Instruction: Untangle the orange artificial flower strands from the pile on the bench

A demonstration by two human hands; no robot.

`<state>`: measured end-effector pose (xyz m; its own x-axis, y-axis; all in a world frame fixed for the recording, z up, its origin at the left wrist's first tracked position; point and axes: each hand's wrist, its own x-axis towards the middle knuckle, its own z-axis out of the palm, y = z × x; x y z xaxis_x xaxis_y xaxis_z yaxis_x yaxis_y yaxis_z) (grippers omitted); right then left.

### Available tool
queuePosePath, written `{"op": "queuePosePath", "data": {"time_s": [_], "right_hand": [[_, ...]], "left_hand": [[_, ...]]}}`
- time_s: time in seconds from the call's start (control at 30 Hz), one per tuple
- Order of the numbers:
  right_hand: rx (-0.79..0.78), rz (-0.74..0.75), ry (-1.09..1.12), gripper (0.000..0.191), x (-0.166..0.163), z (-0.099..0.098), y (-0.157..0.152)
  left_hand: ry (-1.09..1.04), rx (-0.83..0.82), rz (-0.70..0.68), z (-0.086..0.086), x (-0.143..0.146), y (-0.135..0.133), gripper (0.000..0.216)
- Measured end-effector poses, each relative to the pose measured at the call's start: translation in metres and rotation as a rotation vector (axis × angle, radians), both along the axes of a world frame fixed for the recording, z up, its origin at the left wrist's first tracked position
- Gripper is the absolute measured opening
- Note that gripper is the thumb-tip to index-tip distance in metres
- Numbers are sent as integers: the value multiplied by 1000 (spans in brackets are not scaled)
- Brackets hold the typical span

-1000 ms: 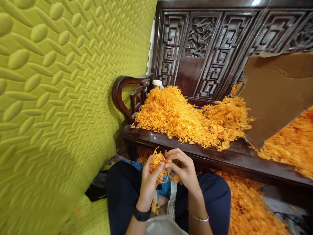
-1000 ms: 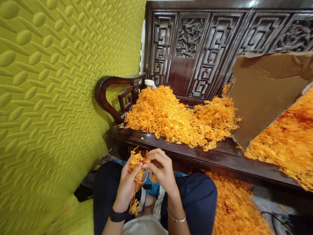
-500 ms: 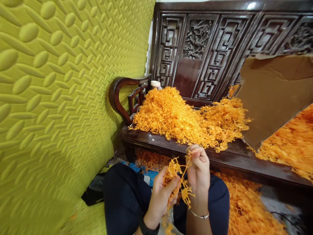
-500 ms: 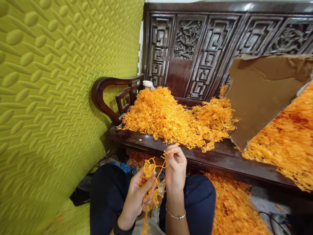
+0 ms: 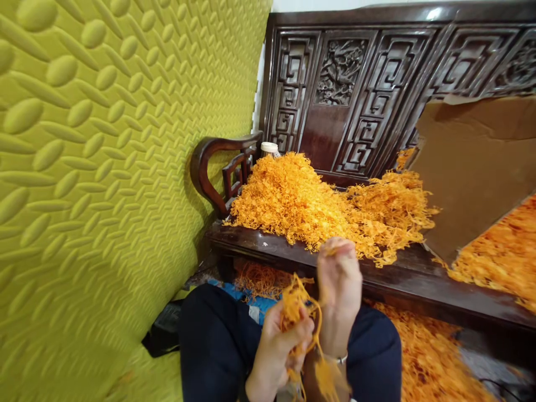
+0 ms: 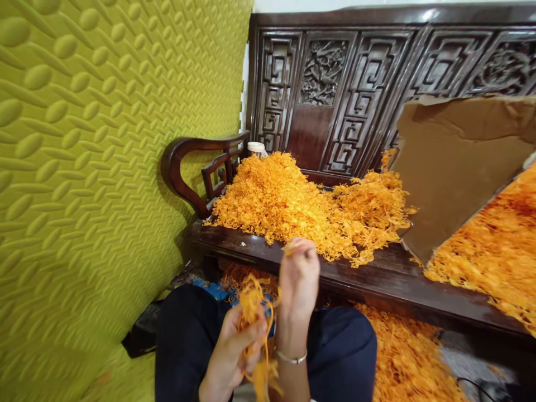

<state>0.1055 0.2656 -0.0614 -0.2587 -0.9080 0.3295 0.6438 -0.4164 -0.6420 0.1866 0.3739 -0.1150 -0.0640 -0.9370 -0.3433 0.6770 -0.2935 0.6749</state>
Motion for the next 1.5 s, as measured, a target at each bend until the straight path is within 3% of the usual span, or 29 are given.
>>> {"op": "queuePosePath", "data": {"time_s": [0.07, 0.13, 0.2, 0.27, 0.33, 0.4, 0.5, 0.57, 0.67, 0.8, 1.0, 1.1, 1.3, 1.5], "right_hand": [[-81, -158, -37, 22, -8, 13, -18], [-180, -380, -3, 18, -14, 28, -43], [-279, -563, 194, 22, -19, 40, -71], [-325, -587, 577, 38, -26, 43, -96], [-283, -457, 1013, 47, -33, 37, -110], [-240, -305, 1266, 45, -37, 27, -105], [-249, -20, 1286, 33, -34, 11, -63], [-235, 259, 1308, 30, -25, 0, -22], [-131, 433, 1399, 33, -10, -18, 30], [-7, 395, 1373, 27, -7, -36, 55], [-94, 454, 1225, 20, -39, -45, 41], [-99, 395, 1154, 21, -52, -49, 38], [-68, 119, 974, 18, -51, -60, 34], [217, -371, 564, 12, -14, -80, 44]], "left_hand": [[-17, 41, -19, -8, 3, 7, 54], [-53, 83, 56, -15, 9, 8, 56], [-103, 52, 170, -18, 16, 4, 54], [-151, -28, 288, -18, 22, -5, 48], [-182, -111, 393, -17, 26, -14, 40], [-196, -179, 461, -16, 29, -22, 34], [-191, -221, 506, -18, 30, -28, 30], [-207, -197, 535, -21, 32, -31, 32], [-238, -163, 606, -26, 35, -33, 33], [-233, -204, 578, -25, 37, -32, 31], [-218, -213, 294, -22, 36, -21, 32], [-207, -227, 164, -28, 35, -18, 28], [-30, -248, 112, -33, 26, -18, 34], [38, -149, 40, -30, 2, -17, 34]]}}
